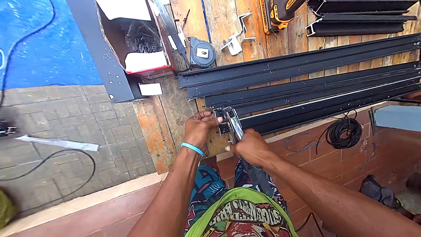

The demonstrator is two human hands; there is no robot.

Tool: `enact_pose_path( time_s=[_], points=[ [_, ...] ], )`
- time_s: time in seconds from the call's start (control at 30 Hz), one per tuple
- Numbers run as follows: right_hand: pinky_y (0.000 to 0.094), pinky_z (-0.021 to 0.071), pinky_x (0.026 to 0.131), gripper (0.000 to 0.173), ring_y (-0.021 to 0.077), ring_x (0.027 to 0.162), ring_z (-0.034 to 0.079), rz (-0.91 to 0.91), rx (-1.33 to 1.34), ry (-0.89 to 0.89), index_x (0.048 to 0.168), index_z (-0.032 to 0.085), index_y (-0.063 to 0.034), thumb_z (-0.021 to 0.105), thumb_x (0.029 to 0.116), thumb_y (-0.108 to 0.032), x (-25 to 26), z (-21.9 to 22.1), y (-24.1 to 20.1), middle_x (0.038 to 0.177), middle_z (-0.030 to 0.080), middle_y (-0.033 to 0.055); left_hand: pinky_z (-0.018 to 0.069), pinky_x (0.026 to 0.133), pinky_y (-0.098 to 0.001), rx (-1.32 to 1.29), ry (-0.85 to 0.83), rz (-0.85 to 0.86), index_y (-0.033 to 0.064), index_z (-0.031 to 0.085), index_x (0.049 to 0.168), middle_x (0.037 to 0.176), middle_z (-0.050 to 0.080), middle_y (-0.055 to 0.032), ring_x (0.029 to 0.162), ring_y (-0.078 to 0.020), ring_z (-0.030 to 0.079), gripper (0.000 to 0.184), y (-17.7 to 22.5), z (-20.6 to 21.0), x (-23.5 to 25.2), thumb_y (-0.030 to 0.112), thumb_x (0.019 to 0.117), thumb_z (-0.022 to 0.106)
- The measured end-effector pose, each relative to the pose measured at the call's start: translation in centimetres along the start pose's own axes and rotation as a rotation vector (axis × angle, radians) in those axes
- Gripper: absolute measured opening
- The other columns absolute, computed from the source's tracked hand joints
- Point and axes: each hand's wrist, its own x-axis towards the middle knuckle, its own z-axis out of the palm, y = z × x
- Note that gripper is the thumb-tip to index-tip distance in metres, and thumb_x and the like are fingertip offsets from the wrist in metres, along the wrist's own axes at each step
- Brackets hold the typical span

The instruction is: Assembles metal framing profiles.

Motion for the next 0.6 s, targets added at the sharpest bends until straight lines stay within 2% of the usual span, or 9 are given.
enact_pose_path(
  time_s=[0.1, 0.17, 0.23, 0.3, 0.33, 0.4, 0.47, 0.53, 0.6],
  points=[
    [0.0444, 0.0564, 0.055, 0.035, 0.0208, 0.055, 0.066, 0.024, 0.039, 0.089, 0.078, 0.065, -0.0103, 0.078, 0.0854, -0.042, 0.9, 1.2, 0.1, 0.064, 0.066, 0.0068, 0.0621, 0.076, -0.0332, -0.014, 0.005, 0.011, -0.0039, 0.065, 0.110, 0.091, 0.076, -0.0105, 0.080, -0.0164, 0.073, 0.039, -0.1, 0.1, 0.0, -0.006, 0.0760, 0.086],
    [0.0438, 0.0569, 0.054, 0.036, 0.0210, 0.053, 0.066, 0.016, 0.046, 0.094, 0.078, 0.064, -0.0099, 0.077, 0.0862, -0.042, 0.8, 1.2, 0.0, 0.063, 0.065, 0.0074, 0.0622, 0.075, -0.0330, -0.016, 0.012, 0.011, -0.0038, 0.065, 0.111, 0.091, 0.076, -0.0106, 0.079, -0.0161, 0.073, 0.040, -0.2, 0.1, 0.0, -0.005, 0.0762, 0.086],
    [0.0449, 0.0568, 0.060, 0.036, 0.0216, 0.062, 0.067, -0.017, -0.048, 0.044, 0.081, 0.066, -0.0099, 0.078, 0.0860, -0.044, 0.1, 0.0, -0.7, 0.069, 0.066, 0.0072, 0.0619, 0.075, -0.0327, -0.015, 0.020, 0.011, -0.0039, 0.064, 0.112, 0.093, 0.075, -0.0109, 0.079, -0.0159, 0.072, 0.042, -0.1, 0.1, 0.0, -0.005, 0.0769, 0.086],
    [0.0469, 0.0524, 0.064, 0.034, 0.0245, 0.071, 0.063, -0.022, -0.168, -0.048, 0.085, 0.066, -0.0089, 0.074, 0.0916, -0.041, -1.5, -2.0, -1.5, 0.076, 0.063, 0.0091, 0.0611, 0.074, -0.0321, -0.004, 0.030, 0.008, -0.0030, 0.064, 0.112, 0.092, 0.074, -0.0101, 0.078, -0.0153, 0.071, 0.041, 0.0, 0.2, 0.0, -0.004, 0.0771, 0.086],
    [0.0441, 0.0509, 0.059, 0.030, 0.0233, 0.065, 0.062, -0.004, -0.190, -0.082, 0.084, 0.064, -0.0082, 0.070, 0.0939, -0.036, -2.3, -3.1, -2.1, 0.073, 0.061, 0.0092, 0.0610, 0.074, -0.0326, -0.001, 0.031, 0.008, -0.0030, 0.064, 0.112, 0.093, 0.074, -0.0102, 0.078, -0.0156, 0.071, 0.041, 0.0, 0.2, 0.0, -0.004, 0.0773, 0.086],
    [0.0324, 0.0541, 0.048, 0.022, 0.0167, 0.051, 0.062, 0.060, -0.100, -0.201, 0.094, 0.059, -0.0057, 0.061, 0.1006, -0.027, -3.5, -4.8, -3.0, 0.069, 0.063, 0.0088, 0.0618, 0.074, -0.0337, 0.002, 0.028, 0.010, -0.0030, 0.065, 0.111, 0.093, 0.075, -0.0106, 0.080, -0.0166, 0.072, 0.040, 0.0, 0.1, 0.2, -0.005, 0.0772, 0.086],
    [0.0259, 0.0486, 0.041, 0.014, 0.0130, 0.044, 0.055, 0.166, 0.078, -0.272, 0.101, 0.054, -0.0054, 0.057, 0.1014, -0.020, -3.9, -5.1, -3.4, 0.067, 0.060, 0.0088, 0.0609, 0.071, -0.0321, 0.019, 0.028, 0.017, -0.0017, 0.065, 0.107, 0.091, 0.074, -0.0097, 0.077, -0.0153, 0.071, 0.036, 0.0, 0.1, 0.3, -0.004, 0.0776, 0.086],
    [0.0307, 0.0494, 0.045, 0.014, 0.0159, 0.049, 0.053, 0.213, 0.115, -0.243, 0.100, 0.058, -0.0049, 0.060, 0.0969, -0.018, -3.1, -4.0, -3.1, 0.071, 0.054, 0.0090, 0.0603, 0.069, -0.0314, 0.030, 0.028, 0.027, -0.0013, 0.066, 0.105, 0.088, 0.074, -0.0094, 0.074, -0.0147, 0.070, 0.032, 0.0, 0.2, 0.2, -0.004, 0.0787, 0.085],
    [0.0367, 0.0517, 0.054, 0.019, 0.0192, 0.063, 0.058, 0.186, 0.047, -0.214, 0.096, 0.061, -0.0044, 0.063, 0.0948, -0.023, -2.5, -3.0, -2.9, 0.081, 0.057, 0.0102, 0.0587, 0.067, -0.0294, 0.013, 0.018, 0.039, -0.0016, 0.065, 0.106, 0.087, 0.073, -0.0092, 0.072, -0.0135, 0.068, 0.032, 0.0, 0.1, 0.2, -0.004, 0.0798, 0.083]
  ],
)
